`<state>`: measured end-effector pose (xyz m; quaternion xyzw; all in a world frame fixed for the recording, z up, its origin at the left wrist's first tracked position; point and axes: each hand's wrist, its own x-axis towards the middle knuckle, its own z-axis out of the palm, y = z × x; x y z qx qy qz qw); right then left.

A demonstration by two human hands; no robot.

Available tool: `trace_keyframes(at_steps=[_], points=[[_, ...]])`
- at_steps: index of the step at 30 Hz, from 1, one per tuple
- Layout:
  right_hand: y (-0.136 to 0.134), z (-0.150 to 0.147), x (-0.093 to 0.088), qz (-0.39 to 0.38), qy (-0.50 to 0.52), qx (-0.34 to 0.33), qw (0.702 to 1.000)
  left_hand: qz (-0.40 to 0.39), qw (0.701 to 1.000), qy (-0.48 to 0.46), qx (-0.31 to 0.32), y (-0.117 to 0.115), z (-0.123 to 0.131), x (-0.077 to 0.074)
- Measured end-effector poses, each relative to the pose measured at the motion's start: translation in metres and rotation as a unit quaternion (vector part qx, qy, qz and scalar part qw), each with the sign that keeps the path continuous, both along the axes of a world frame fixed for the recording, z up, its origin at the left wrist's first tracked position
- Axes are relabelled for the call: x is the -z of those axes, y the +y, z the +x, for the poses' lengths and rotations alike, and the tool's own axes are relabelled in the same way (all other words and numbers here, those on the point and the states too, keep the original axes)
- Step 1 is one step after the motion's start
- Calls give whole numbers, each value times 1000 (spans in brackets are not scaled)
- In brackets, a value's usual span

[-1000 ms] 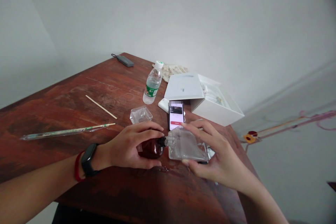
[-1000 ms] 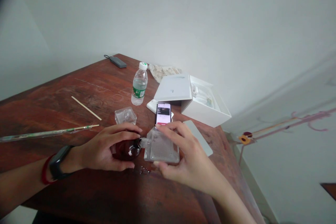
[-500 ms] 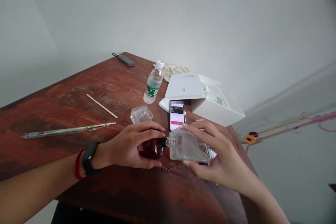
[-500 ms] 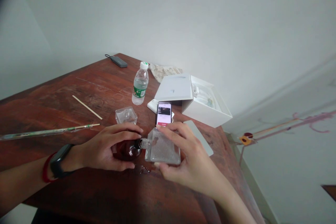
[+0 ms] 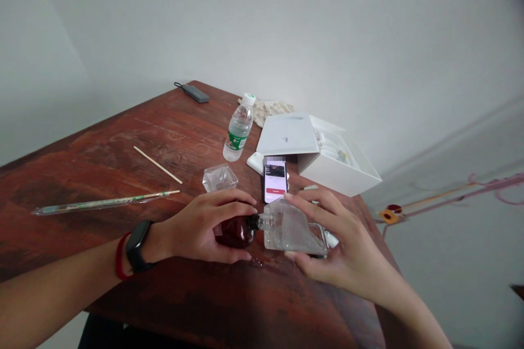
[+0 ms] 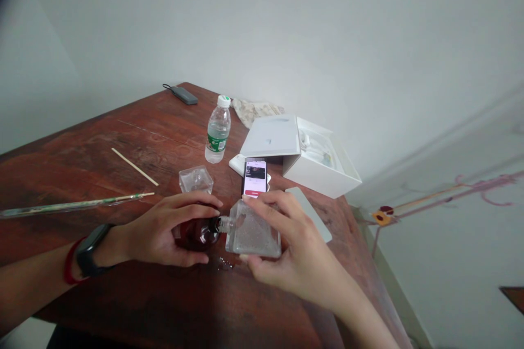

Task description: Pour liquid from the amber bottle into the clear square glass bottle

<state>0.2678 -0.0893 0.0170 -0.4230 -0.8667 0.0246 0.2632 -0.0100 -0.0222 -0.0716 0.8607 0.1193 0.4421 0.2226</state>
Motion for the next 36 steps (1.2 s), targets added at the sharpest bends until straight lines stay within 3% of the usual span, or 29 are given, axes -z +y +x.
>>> trace_keyframes(at_steps=[36], points=[[-2, 1, -1, 3, -15, 2, 1000, -8, 1000, 4, 4, 0, 0, -1]])
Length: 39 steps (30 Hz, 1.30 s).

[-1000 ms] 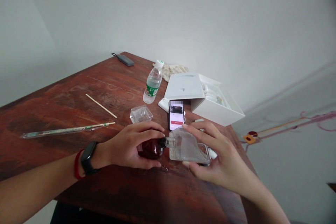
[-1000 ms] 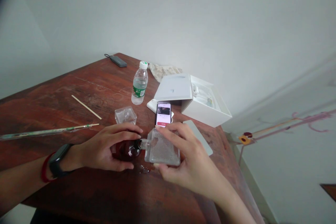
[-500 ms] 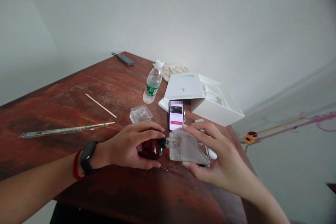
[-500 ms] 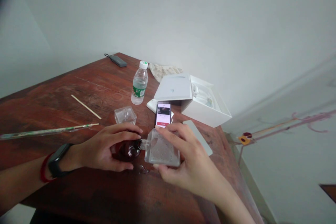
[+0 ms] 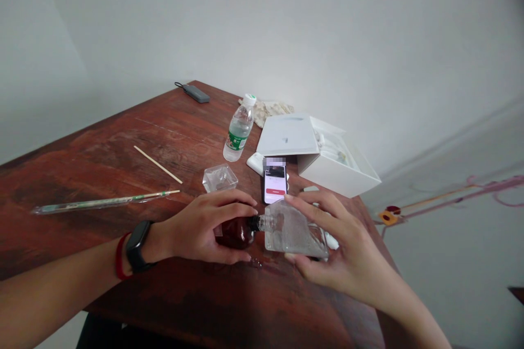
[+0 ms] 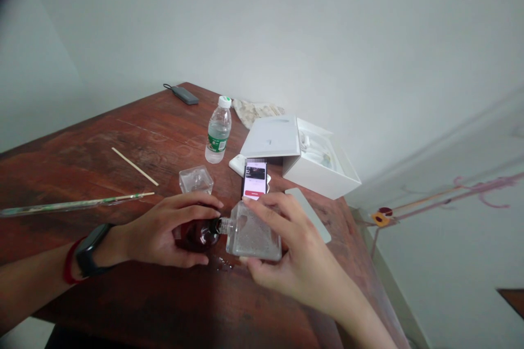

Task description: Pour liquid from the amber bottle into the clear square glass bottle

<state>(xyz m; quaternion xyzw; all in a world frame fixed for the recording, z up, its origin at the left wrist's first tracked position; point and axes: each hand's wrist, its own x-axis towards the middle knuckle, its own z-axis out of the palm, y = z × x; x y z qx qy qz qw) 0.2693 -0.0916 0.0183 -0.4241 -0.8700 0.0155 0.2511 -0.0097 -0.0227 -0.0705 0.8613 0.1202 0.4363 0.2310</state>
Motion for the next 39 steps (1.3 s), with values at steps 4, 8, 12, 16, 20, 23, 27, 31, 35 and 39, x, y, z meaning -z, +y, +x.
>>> trace_keyframes(at_steps=[4, 8, 12, 16, 20, 23, 27, 31, 35, 39], points=[[-1, 0, 0, -3, 0, 6, 1000, 3, 1000, -2, -1, 0, 0, 0], [-1, 0, 0, -2, -10, 0, 1000, 7, 1000, -8, -1, 1, 1, 0], [-1, 0, -1, 3, -15, 1, 1000, 8, 1000, -4, -4, 1, 0, 1], [-1, -1, -2, 14, -26, 2, 1000, 2, 1000, 0, -5, 0, 1, 0], [-1, -2, -4, 17, -31, 2, 999, 5, 1000, 1, -9, 0, 1, -2], [-1, -2, -4, 11, -28, 5, 1000, 8, 1000, 1, -10, -1, 1, -2], [-2, -2, -3, 8, -21, 4, 1000, 9, 1000, -1, -8, 0, 1, 0], [-2, -1, -3, 8, -26, 5, 1000, 10, 1000, -1, -6, 0, 1, 0], [-2, 0, -3, 4, -27, 5, 1000, 10, 1000, -1, -5, 0, 1, -1], [-2, -1, -3, 8, -27, 7, 1000, 10, 1000, -1, -6, 0, 1, -2]])
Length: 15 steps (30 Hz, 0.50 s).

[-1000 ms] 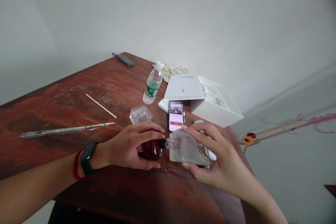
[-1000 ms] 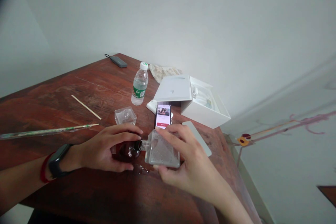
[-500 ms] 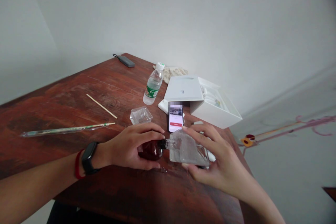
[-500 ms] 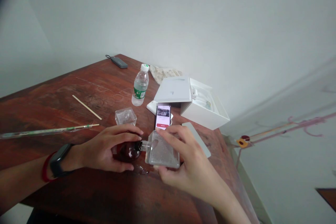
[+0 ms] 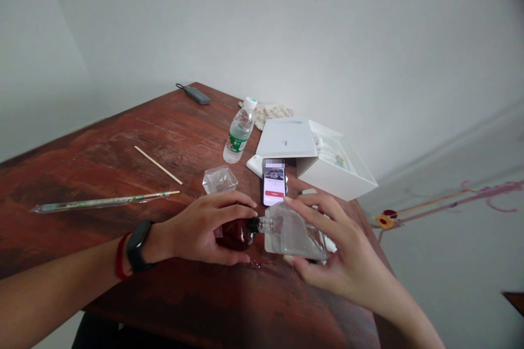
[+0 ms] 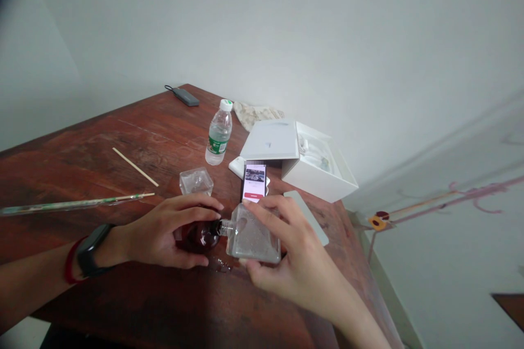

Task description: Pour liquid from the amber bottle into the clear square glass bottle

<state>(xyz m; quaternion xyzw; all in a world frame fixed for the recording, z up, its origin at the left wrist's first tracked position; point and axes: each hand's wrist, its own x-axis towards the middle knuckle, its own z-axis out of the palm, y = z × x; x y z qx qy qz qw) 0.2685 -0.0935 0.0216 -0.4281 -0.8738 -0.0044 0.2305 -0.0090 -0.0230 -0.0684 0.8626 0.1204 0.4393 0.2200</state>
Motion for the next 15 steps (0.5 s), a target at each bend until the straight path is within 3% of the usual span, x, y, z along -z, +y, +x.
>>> trace_keyframes(at_steps=[15], points=[[0, 0, 0, -4, 0, -1, 1000, -4, 1000, 0, 1, 0, 1, 0]])
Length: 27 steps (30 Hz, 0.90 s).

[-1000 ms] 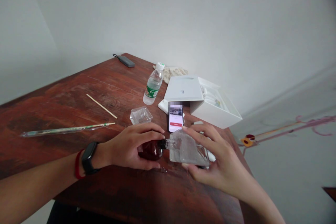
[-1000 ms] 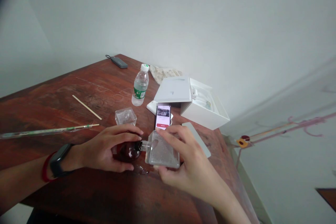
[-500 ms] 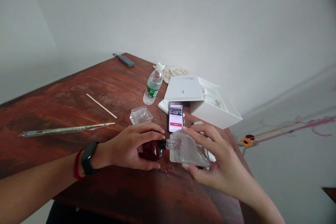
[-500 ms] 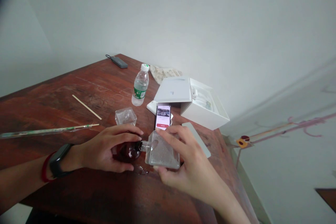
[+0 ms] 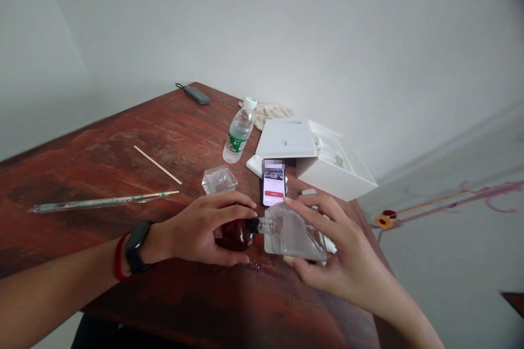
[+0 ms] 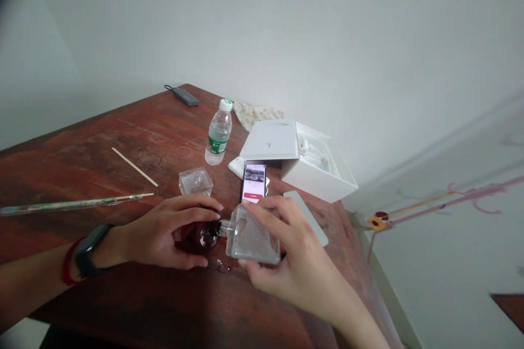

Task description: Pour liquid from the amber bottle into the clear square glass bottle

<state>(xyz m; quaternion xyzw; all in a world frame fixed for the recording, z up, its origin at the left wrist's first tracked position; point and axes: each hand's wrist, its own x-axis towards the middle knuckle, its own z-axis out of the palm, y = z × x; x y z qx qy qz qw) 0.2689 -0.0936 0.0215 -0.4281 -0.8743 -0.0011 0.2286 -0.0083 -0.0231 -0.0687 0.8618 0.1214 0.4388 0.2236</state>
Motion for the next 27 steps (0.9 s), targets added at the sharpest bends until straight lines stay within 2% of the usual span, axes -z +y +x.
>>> trace_keyframes(at_steps=[27], points=[[-3, -1, 0, -22, 16, 4, 1000, 16, 1000, 0, -9, -1, -1, 0]])
